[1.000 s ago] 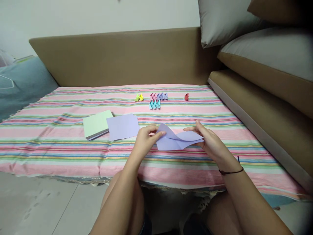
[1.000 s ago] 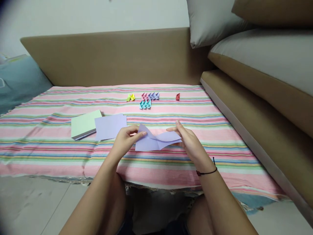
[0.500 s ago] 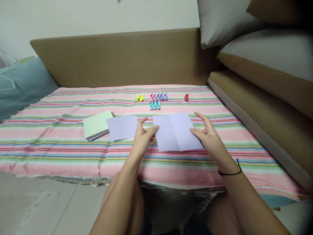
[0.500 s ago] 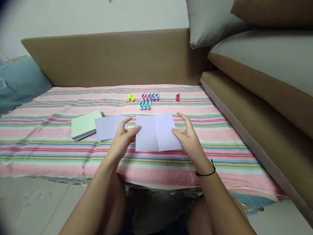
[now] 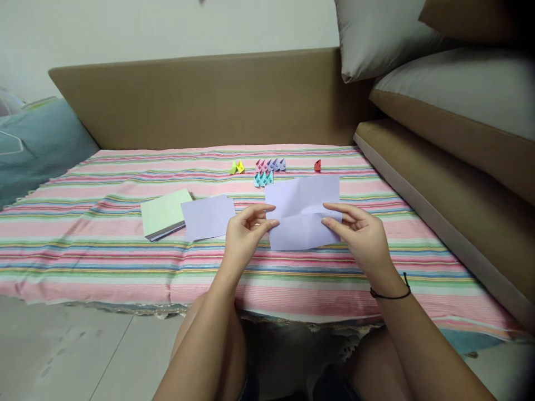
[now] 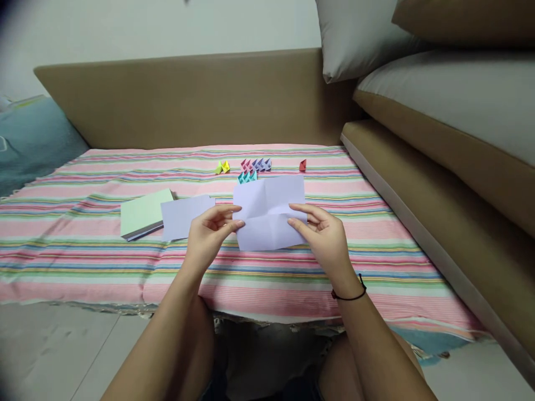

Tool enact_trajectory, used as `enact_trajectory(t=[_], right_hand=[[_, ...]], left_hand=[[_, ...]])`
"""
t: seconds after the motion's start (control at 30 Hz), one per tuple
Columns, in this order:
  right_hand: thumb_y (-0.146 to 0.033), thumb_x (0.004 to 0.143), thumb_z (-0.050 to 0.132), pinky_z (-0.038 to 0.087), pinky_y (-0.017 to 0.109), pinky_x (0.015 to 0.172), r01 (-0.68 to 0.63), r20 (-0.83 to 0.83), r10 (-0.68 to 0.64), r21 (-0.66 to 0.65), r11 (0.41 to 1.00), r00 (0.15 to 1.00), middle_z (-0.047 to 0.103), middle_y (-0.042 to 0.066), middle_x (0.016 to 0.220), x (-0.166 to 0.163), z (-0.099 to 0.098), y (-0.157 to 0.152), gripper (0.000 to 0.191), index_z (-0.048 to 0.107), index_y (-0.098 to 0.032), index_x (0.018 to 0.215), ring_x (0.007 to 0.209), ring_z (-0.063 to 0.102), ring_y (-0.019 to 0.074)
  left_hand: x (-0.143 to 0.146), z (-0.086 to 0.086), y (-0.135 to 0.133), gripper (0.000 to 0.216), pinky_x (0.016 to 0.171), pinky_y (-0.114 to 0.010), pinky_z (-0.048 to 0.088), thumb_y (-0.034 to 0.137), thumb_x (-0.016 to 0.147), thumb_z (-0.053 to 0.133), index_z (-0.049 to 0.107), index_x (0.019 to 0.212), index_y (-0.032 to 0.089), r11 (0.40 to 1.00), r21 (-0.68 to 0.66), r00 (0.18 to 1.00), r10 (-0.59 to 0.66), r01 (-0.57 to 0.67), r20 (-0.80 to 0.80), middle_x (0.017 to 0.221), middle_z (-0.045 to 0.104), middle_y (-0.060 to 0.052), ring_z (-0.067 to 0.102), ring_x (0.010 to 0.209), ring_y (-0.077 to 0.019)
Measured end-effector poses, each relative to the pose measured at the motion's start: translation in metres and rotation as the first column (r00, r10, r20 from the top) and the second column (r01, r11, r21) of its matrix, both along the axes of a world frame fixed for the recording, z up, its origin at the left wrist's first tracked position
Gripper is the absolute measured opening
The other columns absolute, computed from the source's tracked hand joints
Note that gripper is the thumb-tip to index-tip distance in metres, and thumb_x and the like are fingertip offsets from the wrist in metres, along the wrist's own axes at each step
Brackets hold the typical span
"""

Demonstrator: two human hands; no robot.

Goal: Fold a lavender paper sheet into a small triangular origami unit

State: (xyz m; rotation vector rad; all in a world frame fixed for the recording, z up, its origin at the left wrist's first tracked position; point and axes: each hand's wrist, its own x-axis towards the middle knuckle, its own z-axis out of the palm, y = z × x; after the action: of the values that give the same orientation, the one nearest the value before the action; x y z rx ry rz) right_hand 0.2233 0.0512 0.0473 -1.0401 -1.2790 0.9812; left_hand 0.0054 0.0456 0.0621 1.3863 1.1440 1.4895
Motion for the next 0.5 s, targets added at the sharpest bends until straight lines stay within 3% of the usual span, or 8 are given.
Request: enact_trajectory(t=[0.17, 0.37, 0.43, 0.5], right_hand=[[-0.025, 0.068, 0.076, 0.049, 0.028, 0.06, 0.069, 0.008, -0.069, 0.025, 0.997, 0.998, 0.069, 0.0, 0.07, -0.0011, 0.0027, -0.0015, 0.029, 0.072, -0.022, 0.096, 0.063, 0.06, 0.0135], [-0.028, 0.069, 0.074, 0.052, 0.034, 0.066, 0.127, 0.093, -0.146, 0.181, 0.975, 0.985, 0.063, 0.004, 0.084, -0.0005, 0.0017, 0.0005, 0.009, 0.072, -0.022, 0.076, 0.078, 0.06, 0.0189], [-0.029, 0.071, 0.073, 0.052, 0.037, 0.077, 0.136, 0.199, -0.194, 0.272, 0.953, 0.961, 0.058, 0.006, 0.095, -0.001, 0.003, 0.0001, 0.007, 0.071, -0.023, 0.075, 0.089, 0.058, 0.0212], [-0.028, 0.074, 0.07, 0.047, 0.041, 0.089, 0.09, 0.319, -0.208, 0.347, 0.934, 0.925, 0.056, 0.007, 0.102, -0.0042, 0.0055, -0.0018, 0.005, 0.07, -0.024, 0.076, 0.098, 0.056, 0.0227]], left_hand=[[-0.0007, -0.0026, -0.0007, 0.017, 0.07, -0.027, 0.051, 0.025, 0.068, 0.075, 0.075, 0.085, 0.021, 0.993, 0.071, 0.995, 0.098, -0.096, -0.031, 0.084, 0.07, -0.003, 0.063, 0.079, -0.0158], [-0.0033, -0.0017, -0.0006, 0.009, 0.07, -0.028, 0.048, 0.027, 0.078, 0.065, 0.073, 0.079, 0.022, 0.937, 0.293, 0.924, 0.271, -0.189, -0.27, 0.085, 0.061, -0.004, 0.057, 0.084, -0.017], [-0.003, -0.0005, -0.0008, 0.012, 0.08, -0.032, 0.045, 0.027, 0.082, 0.061, 0.071, 0.079, 0.022, 0.927, 0.346, 0.86, 0.29, -0.144, -0.42, 0.087, 0.06, -0.005, 0.056, 0.087, -0.0183], [0.0005, -0.0003, -0.0022, 0.012, 0.088, -0.035, 0.04, 0.029, 0.084, 0.059, 0.069, 0.085, 0.022, 0.939, 0.343, 0.79, 0.216, -0.009, -0.573, 0.09, 0.064, -0.006, 0.056, 0.094, -0.021]])
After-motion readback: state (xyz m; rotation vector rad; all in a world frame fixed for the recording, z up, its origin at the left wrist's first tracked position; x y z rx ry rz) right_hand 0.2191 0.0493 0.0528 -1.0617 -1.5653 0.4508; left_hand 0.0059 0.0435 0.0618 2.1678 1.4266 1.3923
